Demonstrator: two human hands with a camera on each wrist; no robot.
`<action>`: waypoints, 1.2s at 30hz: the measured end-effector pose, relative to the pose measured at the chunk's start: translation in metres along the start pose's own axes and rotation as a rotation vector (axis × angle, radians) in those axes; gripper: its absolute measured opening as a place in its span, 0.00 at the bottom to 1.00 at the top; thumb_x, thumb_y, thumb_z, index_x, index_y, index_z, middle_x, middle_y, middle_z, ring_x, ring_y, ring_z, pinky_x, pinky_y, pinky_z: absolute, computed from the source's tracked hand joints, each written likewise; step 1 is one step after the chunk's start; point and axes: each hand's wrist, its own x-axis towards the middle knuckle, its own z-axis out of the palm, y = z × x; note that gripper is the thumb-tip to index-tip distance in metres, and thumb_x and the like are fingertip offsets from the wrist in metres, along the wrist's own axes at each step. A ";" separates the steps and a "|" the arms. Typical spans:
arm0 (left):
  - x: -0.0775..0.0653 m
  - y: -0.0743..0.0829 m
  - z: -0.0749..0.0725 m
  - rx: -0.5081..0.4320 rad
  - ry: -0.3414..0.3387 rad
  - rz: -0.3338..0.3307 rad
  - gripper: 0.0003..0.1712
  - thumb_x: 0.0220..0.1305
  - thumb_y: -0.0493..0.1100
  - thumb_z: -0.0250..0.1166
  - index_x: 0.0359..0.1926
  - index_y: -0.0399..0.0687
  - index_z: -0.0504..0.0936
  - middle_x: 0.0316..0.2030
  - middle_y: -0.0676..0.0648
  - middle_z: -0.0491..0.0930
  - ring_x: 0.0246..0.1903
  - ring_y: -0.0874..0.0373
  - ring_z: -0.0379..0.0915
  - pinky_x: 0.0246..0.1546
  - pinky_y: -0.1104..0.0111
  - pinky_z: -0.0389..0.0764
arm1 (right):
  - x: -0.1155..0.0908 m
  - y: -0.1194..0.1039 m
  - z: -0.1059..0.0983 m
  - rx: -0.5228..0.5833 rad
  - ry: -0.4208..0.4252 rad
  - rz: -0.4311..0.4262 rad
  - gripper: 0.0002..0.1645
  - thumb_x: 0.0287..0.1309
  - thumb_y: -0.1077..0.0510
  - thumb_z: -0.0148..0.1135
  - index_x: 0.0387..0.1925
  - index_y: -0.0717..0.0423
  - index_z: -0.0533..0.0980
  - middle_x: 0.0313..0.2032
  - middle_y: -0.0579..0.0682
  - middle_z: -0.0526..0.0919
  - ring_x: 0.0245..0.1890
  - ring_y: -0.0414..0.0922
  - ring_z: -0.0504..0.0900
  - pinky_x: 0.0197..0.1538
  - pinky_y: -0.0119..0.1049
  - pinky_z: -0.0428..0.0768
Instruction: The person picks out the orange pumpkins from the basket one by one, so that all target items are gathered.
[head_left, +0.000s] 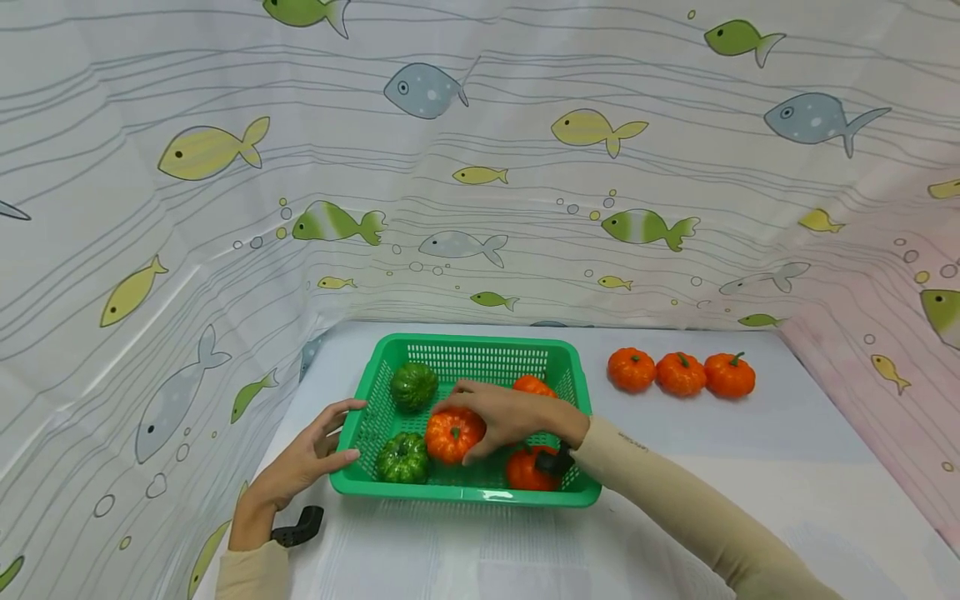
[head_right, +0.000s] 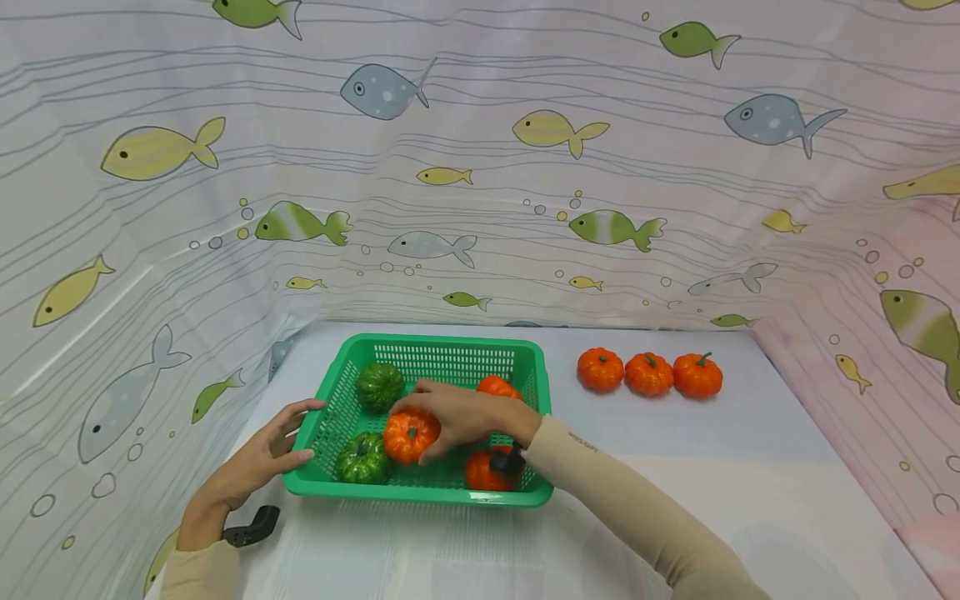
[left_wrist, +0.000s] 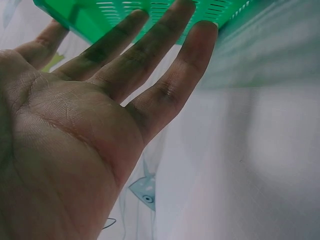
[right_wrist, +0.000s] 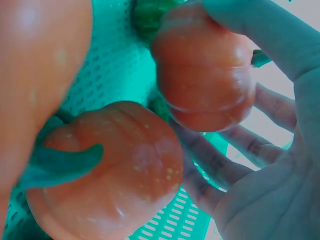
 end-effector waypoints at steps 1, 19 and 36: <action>0.000 0.000 0.000 0.000 0.000 0.001 0.39 0.75 0.33 0.60 0.79 0.50 0.54 0.80 0.32 0.39 0.75 0.22 0.28 0.63 0.24 0.50 | -0.001 0.000 0.000 0.001 0.010 0.004 0.44 0.56 0.46 0.79 0.71 0.45 0.70 0.61 0.48 0.69 0.52 0.41 0.73 0.54 0.33 0.77; -0.002 0.000 0.001 -0.004 0.005 0.002 0.39 0.75 0.34 0.60 0.80 0.51 0.54 0.80 0.34 0.40 0.75 0.23 0.30 0.64 0.25 0.53 | -0.018 0.003 -0.019 0.058 0.144 0.012 0.43 0.55 0.45 0.79 0.70 0.47 0.72 0.64 0.44 0.74 0.59 0.41 0.73 0.61 0.39 0.77; -0.002 0.001 0.002 -0.024 0.013 -0.018 0.39 0.75 0.35 0.60 0.80 0.52 0.54 0.80 0.36 0.39 0.76 0.23 0.30 0.63 0.25 0.56 | -0.050 0.009 -0.028 0.108 0.247 0.081 0.41 0.57 0.45 0.77 0.70 0.46 0.72 0.68 0.46 0.71 0.64 0.45 0.72 0.62 0.46 0.78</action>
